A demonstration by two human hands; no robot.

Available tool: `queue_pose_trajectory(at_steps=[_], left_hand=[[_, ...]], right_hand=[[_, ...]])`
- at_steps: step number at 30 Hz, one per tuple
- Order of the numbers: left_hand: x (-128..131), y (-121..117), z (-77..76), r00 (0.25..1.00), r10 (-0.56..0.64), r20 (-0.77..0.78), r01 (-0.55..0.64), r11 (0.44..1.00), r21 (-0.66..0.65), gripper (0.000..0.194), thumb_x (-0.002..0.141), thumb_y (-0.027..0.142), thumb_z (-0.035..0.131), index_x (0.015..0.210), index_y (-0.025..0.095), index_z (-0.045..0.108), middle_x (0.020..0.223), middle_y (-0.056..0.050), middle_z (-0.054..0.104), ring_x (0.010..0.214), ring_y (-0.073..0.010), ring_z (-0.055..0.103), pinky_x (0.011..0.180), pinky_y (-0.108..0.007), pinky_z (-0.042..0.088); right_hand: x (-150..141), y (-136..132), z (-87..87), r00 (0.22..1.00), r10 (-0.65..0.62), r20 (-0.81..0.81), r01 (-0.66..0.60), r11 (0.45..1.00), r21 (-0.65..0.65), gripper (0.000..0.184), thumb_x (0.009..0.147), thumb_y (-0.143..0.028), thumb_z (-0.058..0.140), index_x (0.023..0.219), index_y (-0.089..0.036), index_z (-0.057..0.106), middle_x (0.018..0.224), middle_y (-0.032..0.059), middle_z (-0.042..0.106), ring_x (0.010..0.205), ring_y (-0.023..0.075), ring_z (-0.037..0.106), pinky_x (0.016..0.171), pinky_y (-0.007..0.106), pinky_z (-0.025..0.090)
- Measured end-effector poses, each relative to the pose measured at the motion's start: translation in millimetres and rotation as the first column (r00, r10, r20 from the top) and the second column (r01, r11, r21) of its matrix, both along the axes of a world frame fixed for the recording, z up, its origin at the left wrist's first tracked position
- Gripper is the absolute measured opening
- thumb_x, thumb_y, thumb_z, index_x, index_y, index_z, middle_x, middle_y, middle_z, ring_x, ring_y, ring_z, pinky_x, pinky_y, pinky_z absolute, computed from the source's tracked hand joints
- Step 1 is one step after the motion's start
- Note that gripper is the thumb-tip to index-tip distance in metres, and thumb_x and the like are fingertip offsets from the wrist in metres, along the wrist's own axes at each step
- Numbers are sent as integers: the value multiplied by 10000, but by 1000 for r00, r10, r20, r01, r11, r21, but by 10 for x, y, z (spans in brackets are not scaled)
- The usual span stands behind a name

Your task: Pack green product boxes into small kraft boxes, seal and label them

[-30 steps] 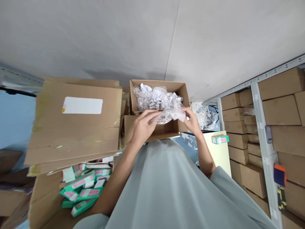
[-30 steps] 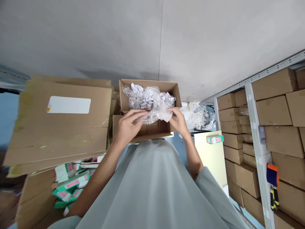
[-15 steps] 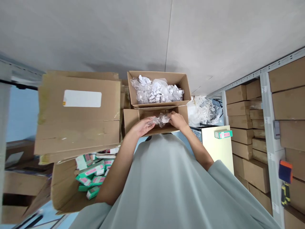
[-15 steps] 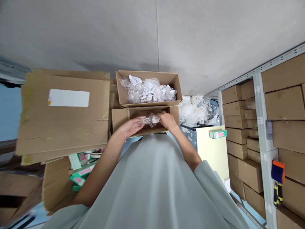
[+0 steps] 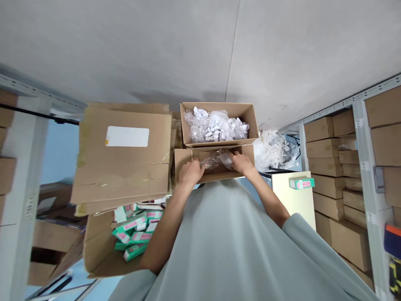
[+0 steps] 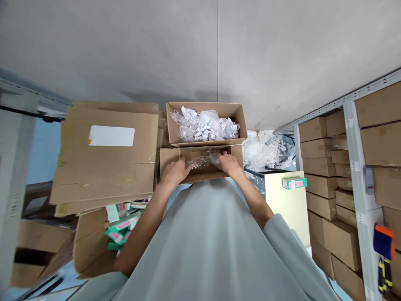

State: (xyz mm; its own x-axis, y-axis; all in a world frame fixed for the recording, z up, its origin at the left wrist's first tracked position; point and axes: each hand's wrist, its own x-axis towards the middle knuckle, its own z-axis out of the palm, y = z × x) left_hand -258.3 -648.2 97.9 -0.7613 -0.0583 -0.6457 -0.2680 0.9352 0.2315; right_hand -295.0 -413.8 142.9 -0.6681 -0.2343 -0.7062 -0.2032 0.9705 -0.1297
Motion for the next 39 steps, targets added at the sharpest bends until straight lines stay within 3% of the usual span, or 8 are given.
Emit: queue_pose_trajectory(at_steps=[4, 7, 11, 18, 25, 31, 35, 39], left_hand=[[-150, -119, 351, 977, 79, -197, -62, 994, 93, 502, 1097, 491, 585, 1458, 167, 715, 1239, -222, 829, 1225, -425, 780, 1063, -509, 596], [-491, -198, 449, 881, 236, -409, -134, 955, 263, 432, 1111, 406, 561, 1454, 195, 717, 1408, -197, 773, 1315, -407, 743, 1159, -527, 557], [-1083, -231, 264, 803, 324, -501, -115, 908, 403, 497, 1019, 304, 701, 1508, 218, 676, 1712, -191, 543, 1455, -428, 654, 1276, -548, 483], [-1695, -96, -121, 894, 253, -369, -116, 928, 353, 350, 1001, 280, 704, 1299, 97, 733, 1814, -313, 359, 1355, -436, 708, 1250, -594, 496], [-1591, -132, -15, 894, 203, -400, -131, 971, 201, 402, 1008, 63, 471, 1242, 69, 797, 1430, -282, 746, 1341, -376, 727, 1234, -550, 508], [-1252, -285, 294, 863, 128, -489, -33, 980, 199, 303, 987, 153, 592, 1151, 165, 846, 1234, -186, 841, 1224, -418, 766, 1171, -588, 561], [-986, -263, 582, 831, 181, -526, -28, 958, 286, 247, 985, 212, 646, 1107, 209, 860, 1254, -145, 834, 1239, -417, 760, 1166, -586, 561], [-757, -149, 944, 795, 211, -569, 19, 928, 371, 219, 1008, 251, 649, 1056, 247, 862, 1217, -77, 841, 1227, -358, 739, 1163, -542, 561]], right_hand=[[-178, -28, 304, 993, -10, -120, -16, 977, -211, 426, 1138, -286, 606, 1559, -241, 658, 1509, 141, 742, 1374, 320, 727, 1126, 392, 571], [-458, -164, 424, 966, -65, -250, -18, 948, -318, 367, 1172, -302, 554, 1508, -221, 681, 1440, 129, 776, 1328, 300, 737, 1129, 387, 554], [-791, -411, 325, 952, -55, -300, -39, 954, -299, 393, 1154, -310, 609, 1520, -180, 672, 1493, 166, 727, 1337, 310, 719, 1143, 392, 543], [-722, -510, 12, 968, -39, -247, -47, 942, -332, 336, 1154, -288, 623, 1446, -159, 727, 1421, 178, 755, 1308, 287, 729, 1171, 382, 534], [-636, -405, -130, 970, -108, -219, 16, 923, -385, 307, 1157, -308, 607, 1397, -191, 758, 1338, 132, 801, 1263, 239, 741, 1159, 357, 548], [-673, -365, -146, 961, -147, -234, 27, 892, -452, 377, 1134, -274, 619, 1488, -186, 713, 1420, 137, 770, 1346, 252, 708, 1219, 400, 522], [-700, -391, -118, 945, -198, -260, 35, 852, -522, 601, 1085, -303, 703, 1662, -211, 563, 1606, 158, 644, 1495, 288, 616, 1284, 447, 482], [-681, -430, -87, 923, -254, -289, 9, 765, -644, 924, 995, -336, 824, 1789, -263, 358, 1809, 187, 385, 1700, 330, 374, 1362, 512, 386]])
